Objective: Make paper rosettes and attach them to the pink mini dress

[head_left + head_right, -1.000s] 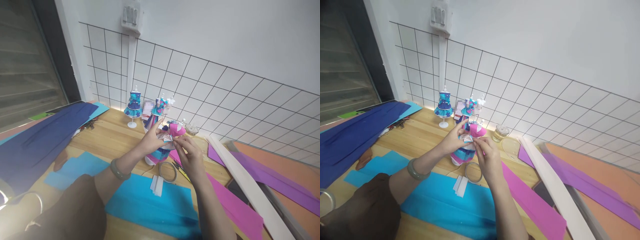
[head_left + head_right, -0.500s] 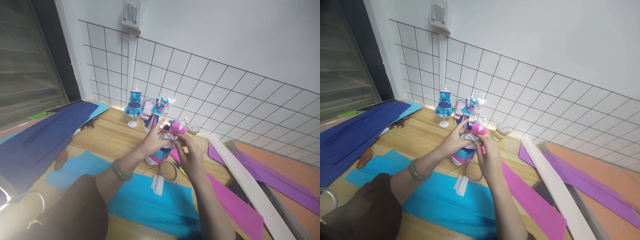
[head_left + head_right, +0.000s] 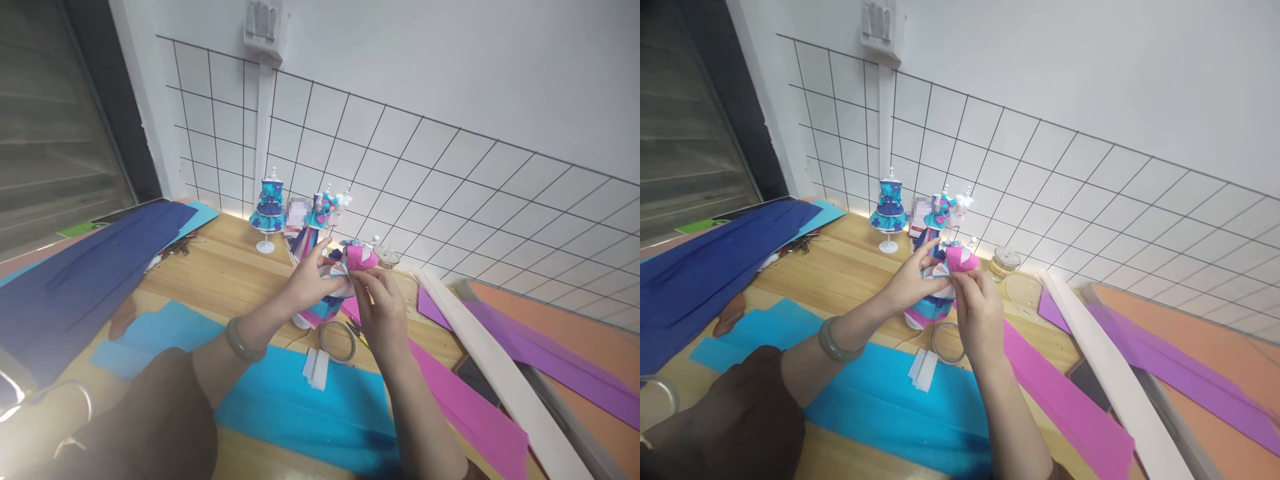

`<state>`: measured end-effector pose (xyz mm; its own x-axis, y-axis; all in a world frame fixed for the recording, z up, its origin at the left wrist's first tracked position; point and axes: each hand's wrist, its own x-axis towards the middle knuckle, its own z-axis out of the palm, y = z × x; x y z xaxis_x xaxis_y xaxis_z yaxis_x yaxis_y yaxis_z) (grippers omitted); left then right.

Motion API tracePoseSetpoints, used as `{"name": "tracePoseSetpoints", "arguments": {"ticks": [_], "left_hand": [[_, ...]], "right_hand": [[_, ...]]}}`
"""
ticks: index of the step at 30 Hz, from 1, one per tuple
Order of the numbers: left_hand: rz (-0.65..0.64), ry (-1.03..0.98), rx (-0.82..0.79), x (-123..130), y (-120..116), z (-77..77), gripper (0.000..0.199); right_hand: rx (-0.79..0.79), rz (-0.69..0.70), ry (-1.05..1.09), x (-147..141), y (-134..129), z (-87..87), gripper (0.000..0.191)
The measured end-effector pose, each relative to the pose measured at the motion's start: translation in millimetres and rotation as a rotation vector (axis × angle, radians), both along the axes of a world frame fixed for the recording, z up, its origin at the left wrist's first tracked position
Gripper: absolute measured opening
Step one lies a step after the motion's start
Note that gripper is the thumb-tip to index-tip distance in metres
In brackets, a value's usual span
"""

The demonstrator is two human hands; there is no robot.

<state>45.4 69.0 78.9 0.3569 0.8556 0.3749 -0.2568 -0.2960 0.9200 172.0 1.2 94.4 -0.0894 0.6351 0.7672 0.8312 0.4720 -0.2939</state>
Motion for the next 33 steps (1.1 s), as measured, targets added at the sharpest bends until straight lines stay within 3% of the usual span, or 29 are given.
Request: {"name": "tracePoseSetpoints", "arguments": {"ticks": [20, 26, 33], "left_hand": [[0.009, -0.026, 0.015, 1.7, -0.4, -1.0, 0.073], [0.037, -0.012, 0.035, 0.4, 2.6, -3.0, 0.071], [0.030, -0.011, 0.038, -0.9, 4.9, -2.8, 0.070]], "right_hand": [[0.060, -0.096, -0.128, -1.4, 1.0, 1.8, 0.026], [-0.018, 0.053, 0.167, -1.6, 0.9, 4.7, 0.021], [0.007, 0.010, 0.223, -0.3, 1.0, 3.4, 0.011]]}}
